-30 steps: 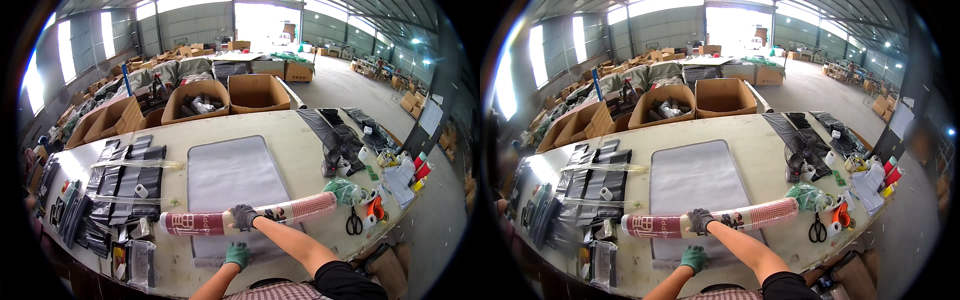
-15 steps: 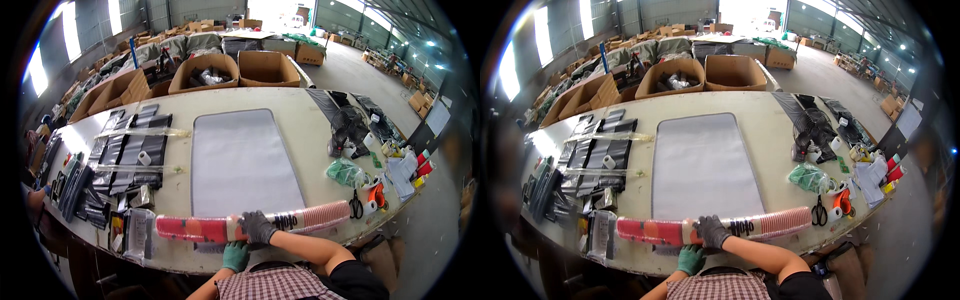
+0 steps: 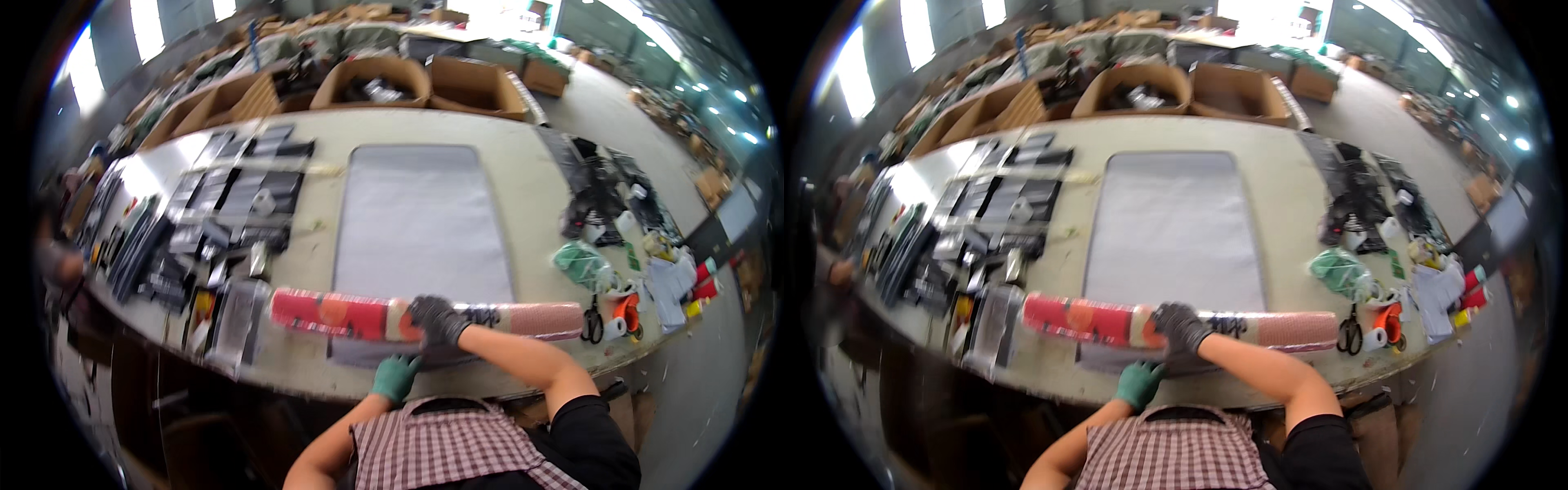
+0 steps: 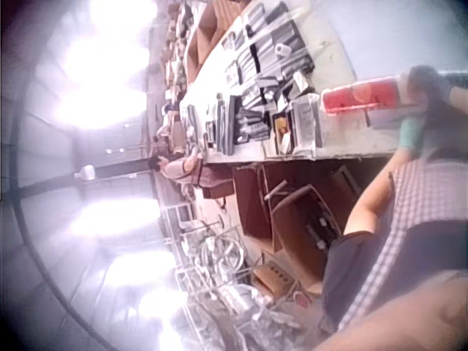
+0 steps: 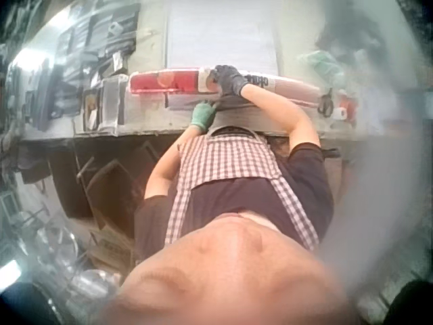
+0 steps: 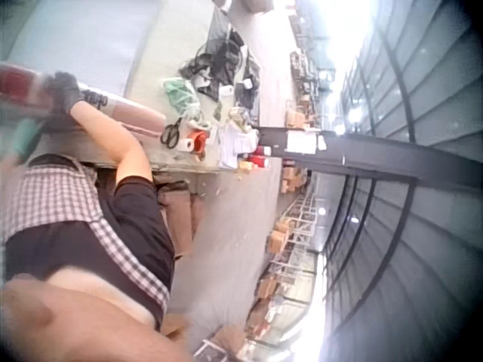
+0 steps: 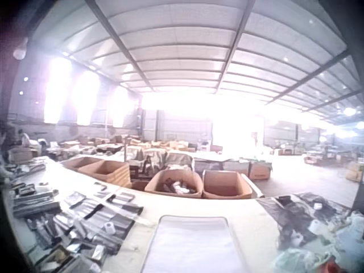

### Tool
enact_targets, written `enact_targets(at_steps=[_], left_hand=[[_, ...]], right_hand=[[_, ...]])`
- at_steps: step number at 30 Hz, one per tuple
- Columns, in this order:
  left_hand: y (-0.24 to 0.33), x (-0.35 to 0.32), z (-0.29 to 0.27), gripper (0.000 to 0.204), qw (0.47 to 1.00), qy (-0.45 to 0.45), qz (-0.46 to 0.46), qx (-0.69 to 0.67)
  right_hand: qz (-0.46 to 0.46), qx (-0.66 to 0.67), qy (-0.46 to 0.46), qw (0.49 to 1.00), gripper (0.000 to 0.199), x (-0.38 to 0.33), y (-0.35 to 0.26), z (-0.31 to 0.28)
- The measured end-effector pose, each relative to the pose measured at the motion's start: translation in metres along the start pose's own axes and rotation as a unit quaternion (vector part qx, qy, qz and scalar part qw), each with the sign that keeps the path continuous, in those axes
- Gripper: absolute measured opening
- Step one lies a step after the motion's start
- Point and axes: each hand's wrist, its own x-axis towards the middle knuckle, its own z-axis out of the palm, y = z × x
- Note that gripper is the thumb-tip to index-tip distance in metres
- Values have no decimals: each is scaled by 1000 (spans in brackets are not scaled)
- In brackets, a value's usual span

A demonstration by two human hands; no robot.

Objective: The person takes a rolled floor mat from a cart, unrolls it on a table, rolls it back up tightly, secures it with tape, and slides it into a plastic sleeve which is then tied shut.

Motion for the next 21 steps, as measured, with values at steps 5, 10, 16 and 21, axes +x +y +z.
enact_targets(at_steps=[5,10,16,21], left_hand=[[-3,-3,-21,17,999,12,23,37],[0,-15,-24,14,998,-16,27,48],[-1,-4,-32,13,991,99,63,62],[-3,10,-22,17,966,245,64,49]], right_hand=[[-36,94,-2,995,103,-19,8,-5],[-39,55,-79,995,104,-23,-13,-16],[-25,72,-106,991,102,-17,-1,-21],[-60,80,-78,992,92,-11,12,-13]])
